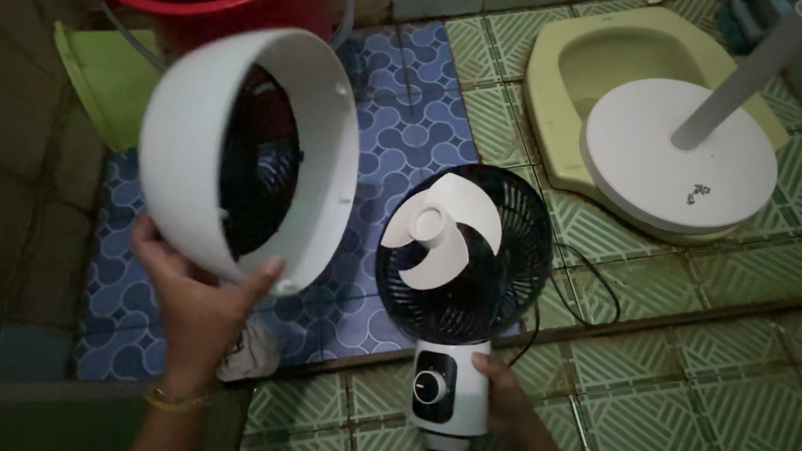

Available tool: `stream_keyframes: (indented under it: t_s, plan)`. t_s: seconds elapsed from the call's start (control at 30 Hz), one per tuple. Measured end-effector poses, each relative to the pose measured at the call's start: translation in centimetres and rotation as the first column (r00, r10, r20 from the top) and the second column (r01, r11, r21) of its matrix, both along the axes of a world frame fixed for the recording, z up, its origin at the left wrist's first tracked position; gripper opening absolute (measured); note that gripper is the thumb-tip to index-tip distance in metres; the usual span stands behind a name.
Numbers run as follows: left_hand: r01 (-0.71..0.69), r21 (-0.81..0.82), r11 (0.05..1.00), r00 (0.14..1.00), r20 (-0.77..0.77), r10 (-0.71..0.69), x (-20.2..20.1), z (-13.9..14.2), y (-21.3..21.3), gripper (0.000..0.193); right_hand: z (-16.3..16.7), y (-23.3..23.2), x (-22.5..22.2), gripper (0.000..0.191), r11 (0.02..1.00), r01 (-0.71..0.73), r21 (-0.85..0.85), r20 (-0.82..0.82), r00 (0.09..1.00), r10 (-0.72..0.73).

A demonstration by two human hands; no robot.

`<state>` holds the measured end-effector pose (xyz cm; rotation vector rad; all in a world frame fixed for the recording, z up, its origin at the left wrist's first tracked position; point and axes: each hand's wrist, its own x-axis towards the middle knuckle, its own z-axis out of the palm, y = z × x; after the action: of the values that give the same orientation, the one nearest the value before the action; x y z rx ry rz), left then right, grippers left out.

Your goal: The person works on a small desk fan on the bathroom floor, using a screwdriver to unscrew the rear grille cover. They remove the front grille and fan blades, then reattach the blades and grille and reassemble the fan.

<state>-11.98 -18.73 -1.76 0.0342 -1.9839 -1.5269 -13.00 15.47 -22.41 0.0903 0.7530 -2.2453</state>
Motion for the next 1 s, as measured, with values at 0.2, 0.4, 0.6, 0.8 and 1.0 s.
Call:
stream_keyframes:
  t_s: [0.2, 0.4, 0.6, 0.8, 1.0]
  plan:
    - [0.095, 0.035, 0.995, 0.993, 0.065, -0.097, 0.3, -0.3, 0.8, 0.107, 0.0, -0.4, 0.8, 0.067, 0.97, 0.2, 0.14, -0.148, 0.973, -0.179]
    - [0.083, 0.037, 0.996, 0.972, 0.218, -0.089, 0.3, -0.7, 1.8, 0.115, 4.0, -0.2, 1.3, 0.085, 0.835, 0.395, 0.383, -0.257, 0.914, -0.314]
    - [0.012, -0.338, 0.941, 0.994, 0.104, 0.025, 0.6, -1.3, 4.6, 0.129, 8.7, -1.3, 1.9, 0.089, 0.568, 0.55, 0.612, -0.577, 0.802, -0.154]
    - [0.058, -0.481, 0.875, 0.996, 0.087, -0.019, 0.7, -1.4, 6.8, 0.133, 10.3, -2.3, 2.7, 0.109, 0.418, 0.403, 0.814, -0.396, 0.912, -0.108]
    - [0.02, -0.409, 0.912, 0.999, -0.037, -0.039, 0.6, -2.1, 9.1, 0.128, 9.7, -2.9, 3.0, 0.099, 0.468, 0.576, 0.67, -0.594, 0.794, -0.127]
